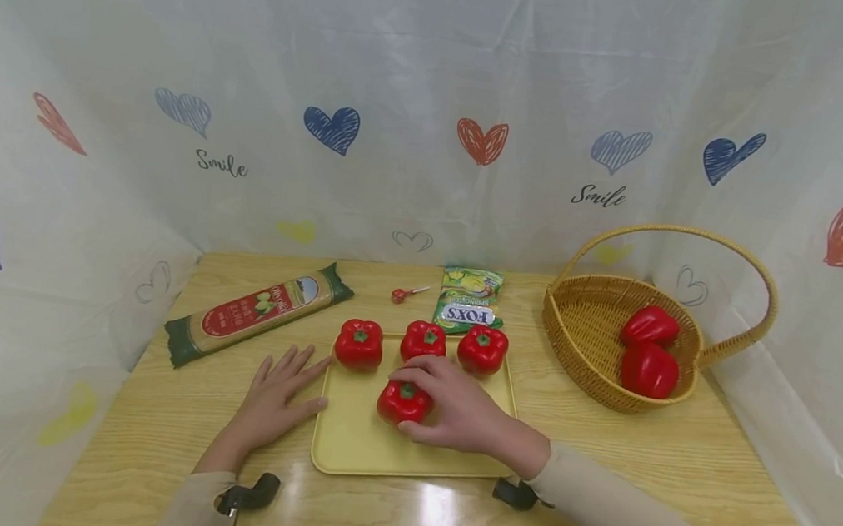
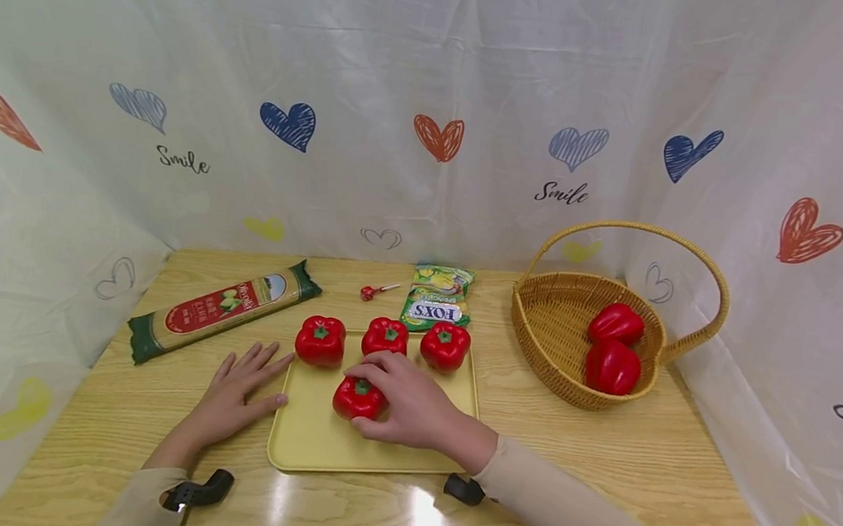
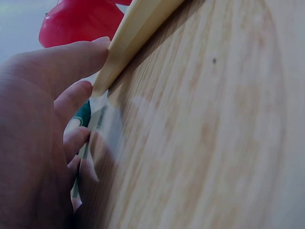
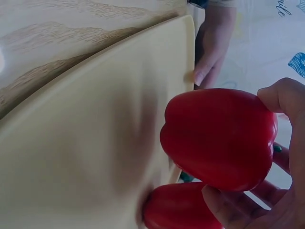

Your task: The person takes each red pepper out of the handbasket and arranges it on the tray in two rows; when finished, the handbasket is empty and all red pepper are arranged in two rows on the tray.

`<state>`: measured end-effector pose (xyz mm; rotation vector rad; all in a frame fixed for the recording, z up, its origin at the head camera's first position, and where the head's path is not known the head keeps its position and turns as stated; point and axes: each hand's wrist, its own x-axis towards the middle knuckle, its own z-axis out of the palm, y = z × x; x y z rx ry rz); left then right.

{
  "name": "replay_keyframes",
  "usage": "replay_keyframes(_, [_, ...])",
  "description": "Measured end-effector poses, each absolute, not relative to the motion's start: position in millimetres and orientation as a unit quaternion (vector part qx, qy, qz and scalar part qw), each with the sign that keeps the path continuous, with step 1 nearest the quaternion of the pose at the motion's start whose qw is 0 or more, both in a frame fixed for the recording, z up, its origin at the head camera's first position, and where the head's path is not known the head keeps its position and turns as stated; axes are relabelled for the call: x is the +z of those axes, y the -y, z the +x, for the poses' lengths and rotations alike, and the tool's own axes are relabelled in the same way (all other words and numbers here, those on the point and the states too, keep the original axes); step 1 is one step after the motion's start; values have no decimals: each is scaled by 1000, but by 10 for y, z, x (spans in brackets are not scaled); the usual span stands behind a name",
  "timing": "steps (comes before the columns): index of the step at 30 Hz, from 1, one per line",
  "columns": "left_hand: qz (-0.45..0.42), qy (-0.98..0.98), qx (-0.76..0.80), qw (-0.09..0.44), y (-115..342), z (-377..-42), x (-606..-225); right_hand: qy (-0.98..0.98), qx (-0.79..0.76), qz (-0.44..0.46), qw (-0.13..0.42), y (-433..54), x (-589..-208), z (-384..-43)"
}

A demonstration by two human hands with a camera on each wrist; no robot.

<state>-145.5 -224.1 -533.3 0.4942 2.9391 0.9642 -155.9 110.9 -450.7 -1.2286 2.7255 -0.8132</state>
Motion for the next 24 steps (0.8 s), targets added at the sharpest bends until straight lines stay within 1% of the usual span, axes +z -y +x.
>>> replay_keyframes(16, [159,-938,309,-5,2212,-1427,-5299,-872,-258,-412,49,-829,-4593,-1647])
replay_keyframes(24, [161,-938,306,-7,2209,-1430,-5288,-868,-262,-420,49,-708,-4598,-1653])
